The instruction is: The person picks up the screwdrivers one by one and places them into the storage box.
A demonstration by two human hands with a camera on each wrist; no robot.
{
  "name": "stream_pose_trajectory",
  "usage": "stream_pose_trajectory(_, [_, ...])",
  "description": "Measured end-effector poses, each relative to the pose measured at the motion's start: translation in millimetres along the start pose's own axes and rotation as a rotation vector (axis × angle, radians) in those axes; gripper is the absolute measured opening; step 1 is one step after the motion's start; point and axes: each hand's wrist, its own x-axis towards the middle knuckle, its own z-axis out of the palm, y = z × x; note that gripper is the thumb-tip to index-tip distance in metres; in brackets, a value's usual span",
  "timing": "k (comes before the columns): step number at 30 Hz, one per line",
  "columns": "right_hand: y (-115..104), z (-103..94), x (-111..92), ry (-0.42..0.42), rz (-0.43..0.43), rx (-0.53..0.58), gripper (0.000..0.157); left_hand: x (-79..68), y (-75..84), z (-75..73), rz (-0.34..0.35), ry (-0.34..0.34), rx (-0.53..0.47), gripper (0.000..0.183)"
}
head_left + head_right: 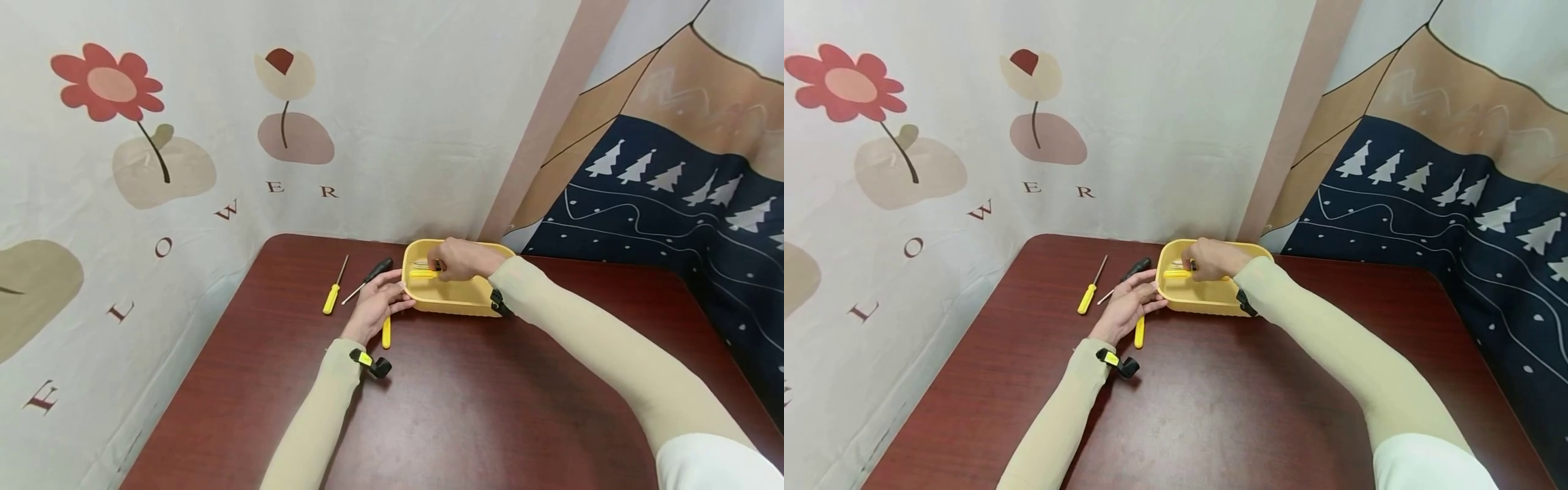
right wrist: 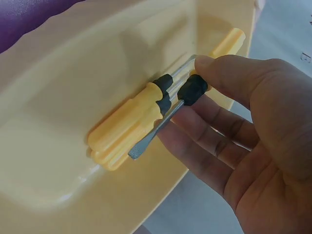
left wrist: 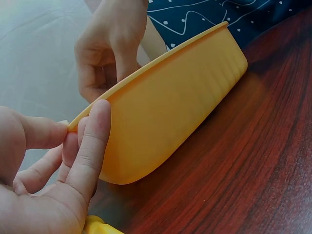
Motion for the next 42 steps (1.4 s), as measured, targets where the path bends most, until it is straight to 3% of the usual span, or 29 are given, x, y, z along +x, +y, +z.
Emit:
stream_pose_trajectory(16, [0.5, 14.7, 20.1, -0.102, 0.034, -0.086, 0.01, -0.4, 0.6, -0.2, -0.001, -0.015, 0.002, 0.04])
stream_pose_trajectory(23, [3.1, 17.7, 24.6, -0.075, 0.031, -0.113, 0.023, -0.6, 2.0, -1.1, -0.003, -0.016, -0.005, 0.041])
stream_pose_trajectory(42, [-0.6, 17.2, 26.3, -0.082, 0.093, -0.146, 0.017, -1.7, 2.0, -0.7, -0.009, -0.006, -0.003, 0.04])
